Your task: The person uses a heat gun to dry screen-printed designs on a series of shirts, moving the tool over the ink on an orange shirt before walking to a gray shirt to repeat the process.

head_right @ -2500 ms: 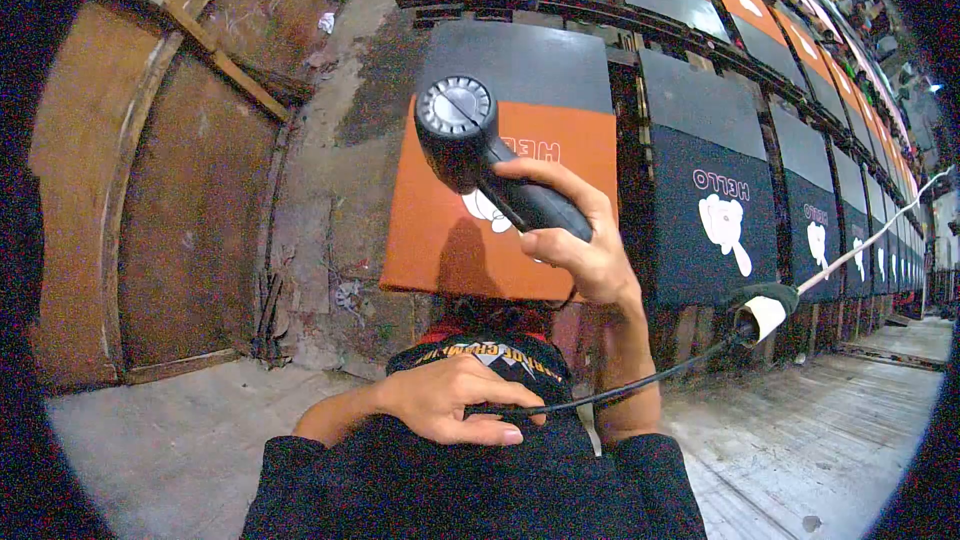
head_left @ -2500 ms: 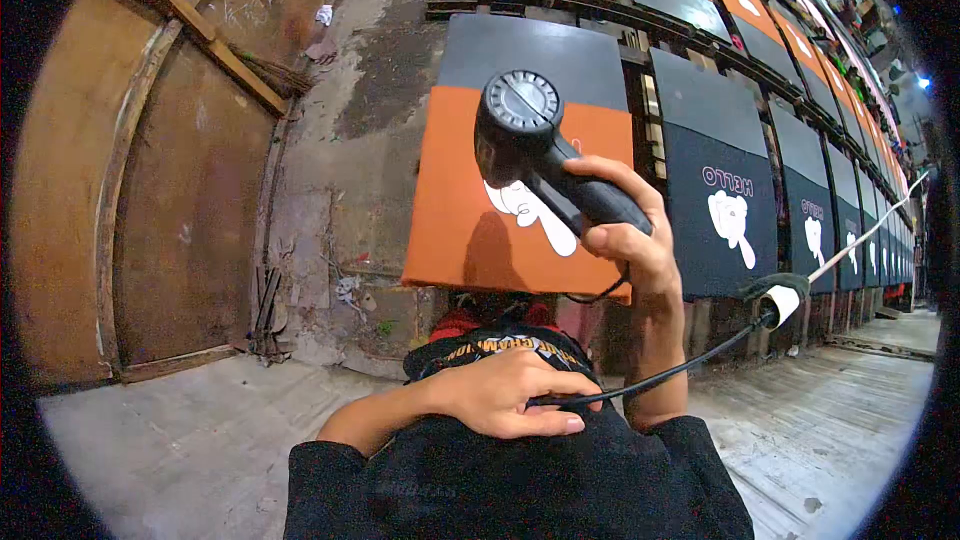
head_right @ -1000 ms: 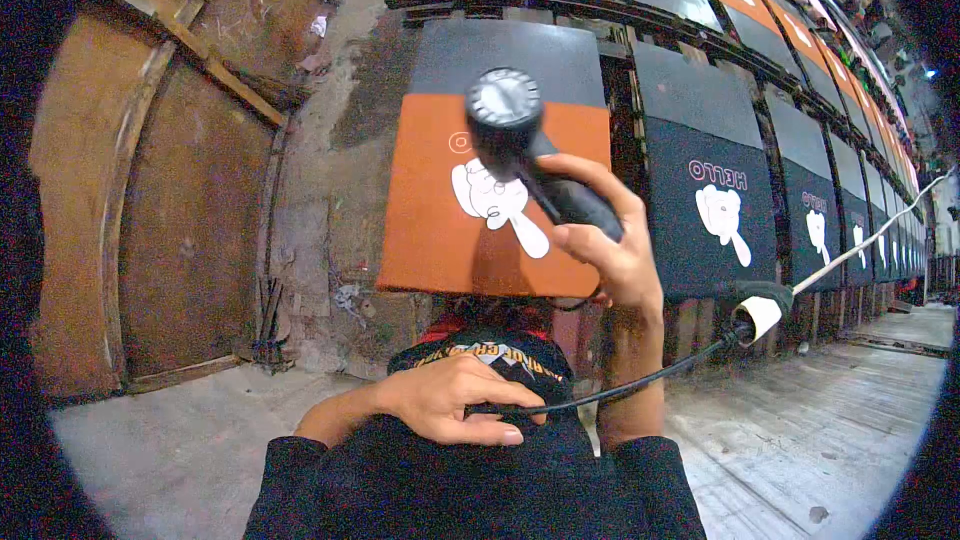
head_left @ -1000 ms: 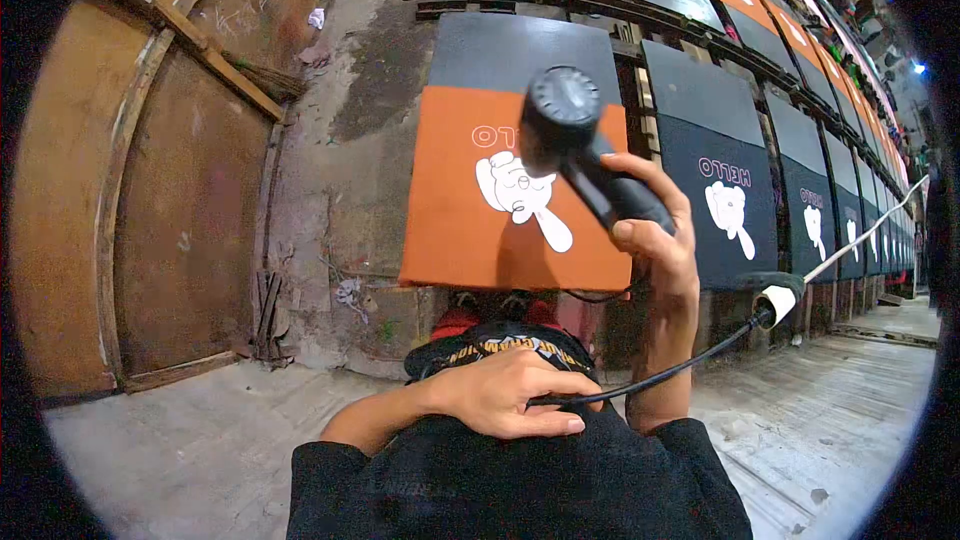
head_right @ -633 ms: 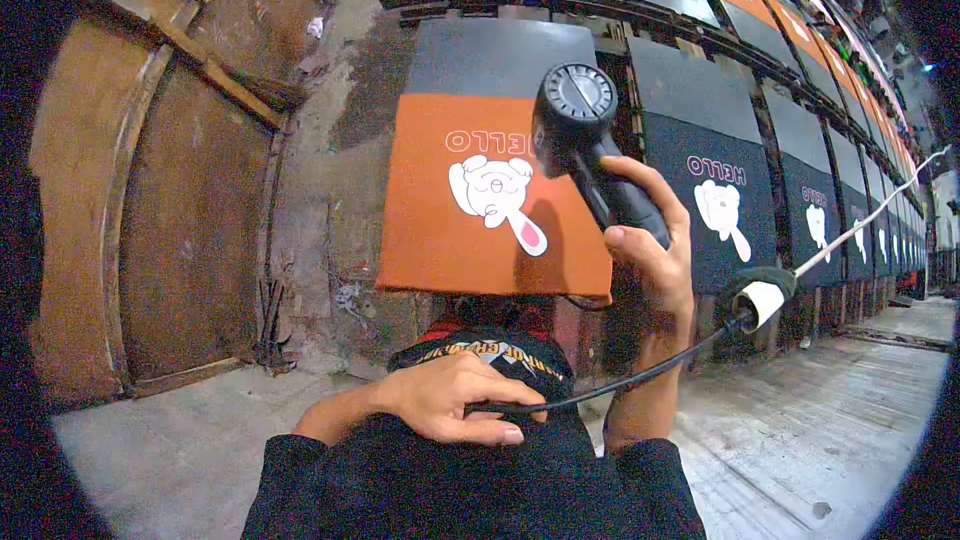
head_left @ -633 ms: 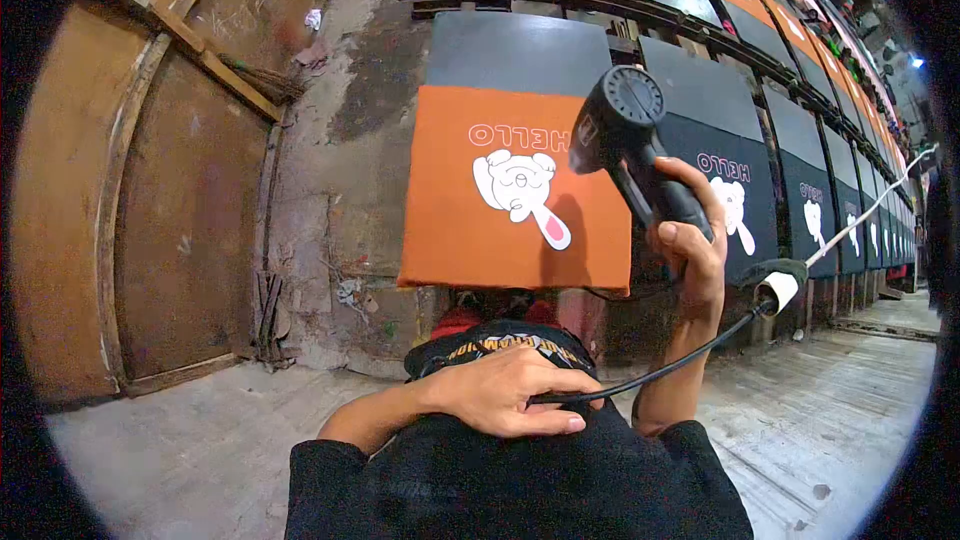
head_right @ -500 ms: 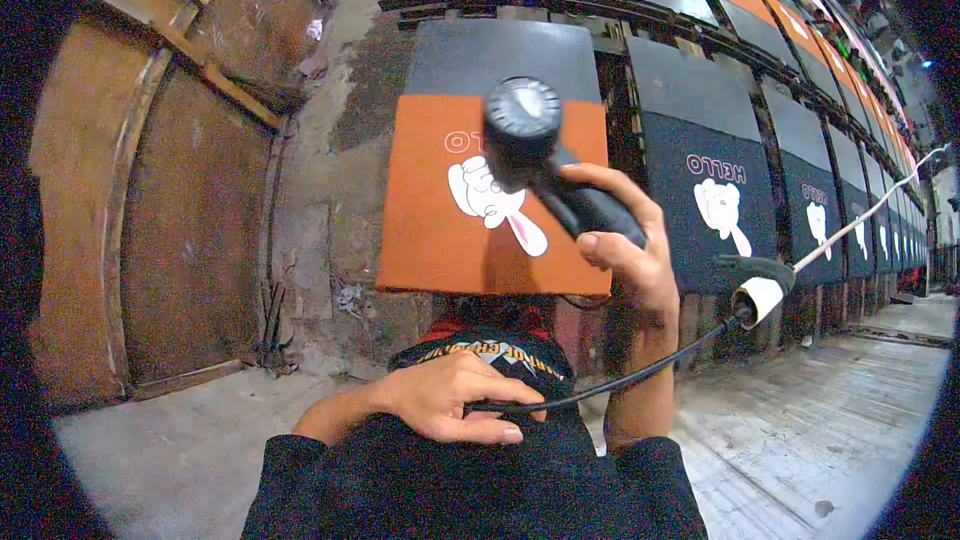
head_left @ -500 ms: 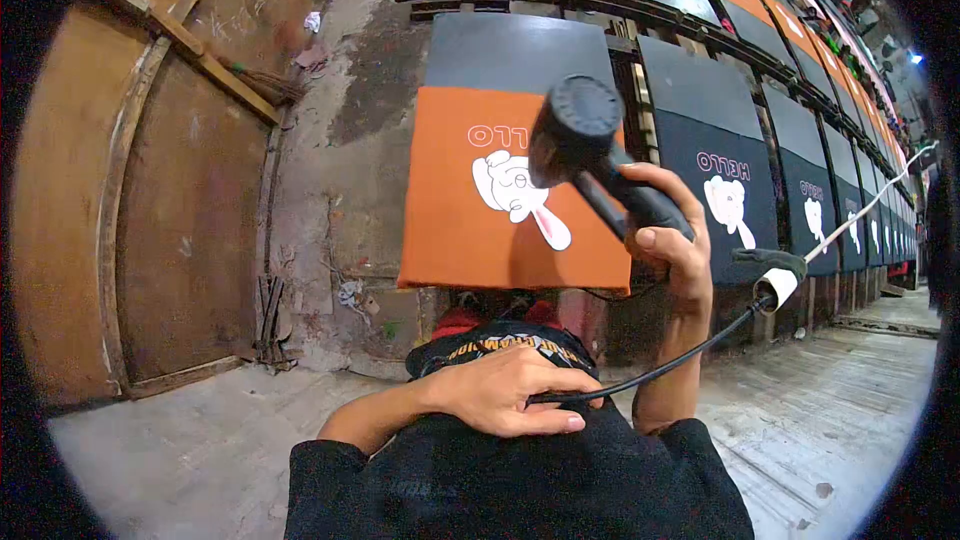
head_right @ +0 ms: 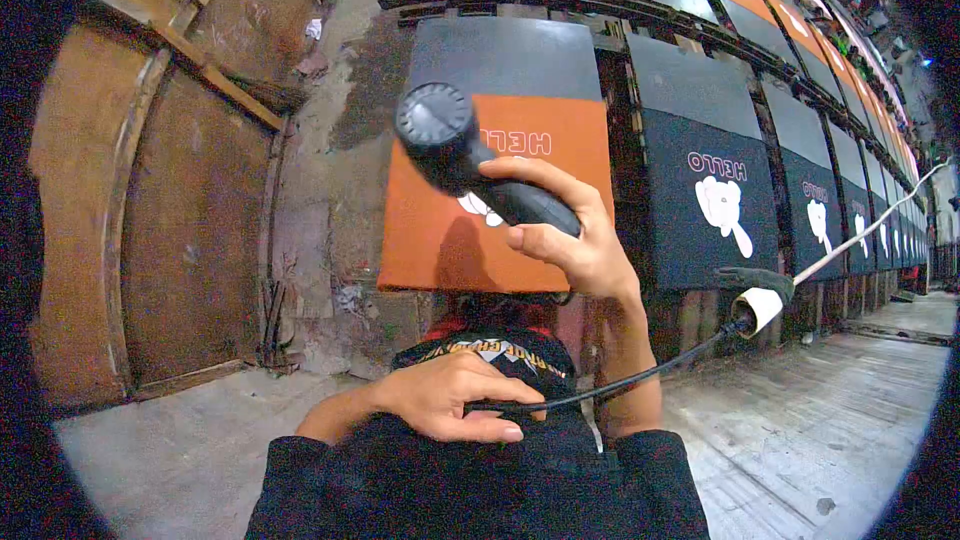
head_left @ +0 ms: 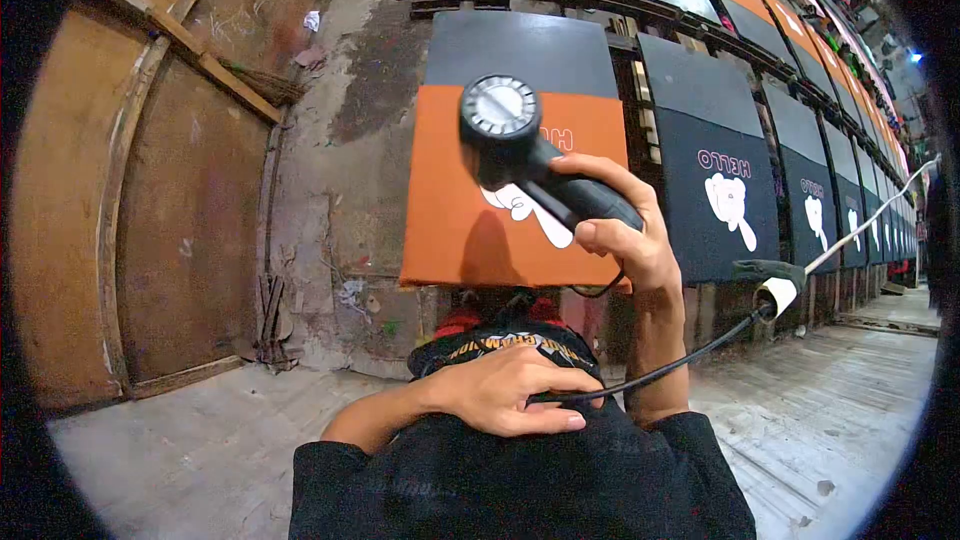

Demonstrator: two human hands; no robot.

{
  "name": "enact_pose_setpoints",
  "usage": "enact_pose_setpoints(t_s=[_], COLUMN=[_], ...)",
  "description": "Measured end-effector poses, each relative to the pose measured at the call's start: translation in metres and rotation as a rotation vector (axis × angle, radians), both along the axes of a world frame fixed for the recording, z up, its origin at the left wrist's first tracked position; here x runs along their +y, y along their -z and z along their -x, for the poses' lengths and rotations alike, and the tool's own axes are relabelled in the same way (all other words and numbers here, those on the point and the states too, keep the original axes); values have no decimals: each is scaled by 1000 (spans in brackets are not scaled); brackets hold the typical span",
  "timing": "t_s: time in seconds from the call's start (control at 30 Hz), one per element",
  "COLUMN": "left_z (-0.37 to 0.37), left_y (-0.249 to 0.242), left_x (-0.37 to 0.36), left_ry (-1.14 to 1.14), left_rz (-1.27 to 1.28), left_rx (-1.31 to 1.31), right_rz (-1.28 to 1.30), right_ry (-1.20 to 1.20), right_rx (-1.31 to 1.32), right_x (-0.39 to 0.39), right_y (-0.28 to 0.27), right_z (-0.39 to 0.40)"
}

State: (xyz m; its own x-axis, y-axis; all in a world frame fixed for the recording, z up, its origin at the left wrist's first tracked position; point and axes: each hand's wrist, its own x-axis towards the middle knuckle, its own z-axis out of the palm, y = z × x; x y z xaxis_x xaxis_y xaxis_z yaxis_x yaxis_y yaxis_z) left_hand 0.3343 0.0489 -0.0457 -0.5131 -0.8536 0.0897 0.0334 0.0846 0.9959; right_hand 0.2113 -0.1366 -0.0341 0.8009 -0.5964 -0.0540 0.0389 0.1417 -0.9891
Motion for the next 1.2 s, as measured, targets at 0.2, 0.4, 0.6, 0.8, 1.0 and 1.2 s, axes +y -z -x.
enact_pose_setpoints(t_s=[0.2,0.4,0.6,0.8,1.0,1.2], left_z=[2,-2,0,-1,-3,-1], left_y=[7,2,7,6,3,8], left_x=[2,0,-1,-3,-2,1], left_ry=[-41,14,-5,8,22,-9], left_rz=[47,-12,28,32,18,44], left_rx=[27,-12,26,21,15,32], right_rz=[104,62,50,22,-30,30], right_ry=[132,341,222,191,15,121], right_rx=[3,73,73,58,56,30], right_x=[4,11,15,17,15,22], right_y=[-6,-4,-1,0,-4,2], right_z=[30,57,59,28,14,15])
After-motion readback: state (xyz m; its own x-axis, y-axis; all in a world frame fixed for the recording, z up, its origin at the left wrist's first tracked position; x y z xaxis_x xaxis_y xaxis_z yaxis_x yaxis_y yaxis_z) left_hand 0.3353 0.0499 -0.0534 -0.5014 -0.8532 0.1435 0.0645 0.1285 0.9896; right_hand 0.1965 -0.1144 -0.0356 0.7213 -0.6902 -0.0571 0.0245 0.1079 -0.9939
